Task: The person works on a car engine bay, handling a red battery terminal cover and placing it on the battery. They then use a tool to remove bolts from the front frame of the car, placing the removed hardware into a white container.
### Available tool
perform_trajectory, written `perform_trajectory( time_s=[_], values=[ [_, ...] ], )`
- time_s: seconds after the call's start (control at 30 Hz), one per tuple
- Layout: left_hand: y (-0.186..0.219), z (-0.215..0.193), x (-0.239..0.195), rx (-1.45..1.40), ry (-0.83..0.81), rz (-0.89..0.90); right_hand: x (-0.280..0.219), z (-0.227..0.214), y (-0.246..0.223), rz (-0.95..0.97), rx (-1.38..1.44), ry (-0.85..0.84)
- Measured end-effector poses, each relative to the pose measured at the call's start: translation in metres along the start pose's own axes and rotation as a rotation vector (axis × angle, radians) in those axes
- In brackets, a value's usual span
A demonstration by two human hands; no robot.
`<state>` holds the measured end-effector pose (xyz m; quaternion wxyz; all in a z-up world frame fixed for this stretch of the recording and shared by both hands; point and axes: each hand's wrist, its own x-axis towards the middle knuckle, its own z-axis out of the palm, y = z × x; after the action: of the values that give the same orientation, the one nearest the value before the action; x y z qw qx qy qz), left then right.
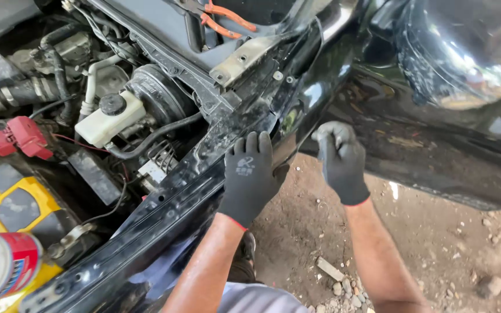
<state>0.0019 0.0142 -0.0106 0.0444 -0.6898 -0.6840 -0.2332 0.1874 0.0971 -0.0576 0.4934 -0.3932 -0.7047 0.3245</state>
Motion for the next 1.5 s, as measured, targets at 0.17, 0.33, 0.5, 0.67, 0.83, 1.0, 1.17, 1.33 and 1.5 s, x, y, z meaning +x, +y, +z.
perform_trajectory(
  time_s=[0.17, 0.33, 0.5, 0.67, 0.83, 1.0, 1.17, 1.33, 1.5],
  values=[
    [-0.006, 0.017, 0.011, -0.061, -0.033, -0.038, 0.058, -0.005, 0.001, -0.155, -0.078, 0.116],
    [-0.002, 0.008, 0.029, -0.108, -0.083, -0.094, 0.128, -0.024, 0.026, -0.409, -0.364, 0.179],
    [-0.026, 0.026, 0.035, -0.105, -0.148, -0.141, 0.197, 0.002, 0.022, -0.642, -0.422, 0.177],
    [-0.026, 0.034, 0.051, -0.243, -0.250, -0.325, 0.230, 0.019, 0.055, -0.702, -0.469, 0.183],
    [-0.016, 0.022, 0.087, -0.140, -0.017, -0.316, 0.233, 0.018, 0.049, -0.723, -0.468, 0.189],
    [-0.014, 0.037, 0.111, -0.197, 0.012, -0.307, 0.241, 0.021, 0.051, -0.737, -0.477, 0.223],
    [-0.015, 0.036, 0.111, -0.410, -0.044, -0.314, 0.240, 0.017, 0.042, -0.839, -0.490, 0.137],
    [-0.021, 0.039, 0.105, -0.436, -0.010, -0.290, 0.220, 0.010, -0.014, -0.774, -0.338, -0.255],
    [-0.022, 0.045, 0.097, -0.471, 0.047, -0.253, 0.214, 0.012, -0.040, -0.774, -0.378, -0.686]
  ],
)
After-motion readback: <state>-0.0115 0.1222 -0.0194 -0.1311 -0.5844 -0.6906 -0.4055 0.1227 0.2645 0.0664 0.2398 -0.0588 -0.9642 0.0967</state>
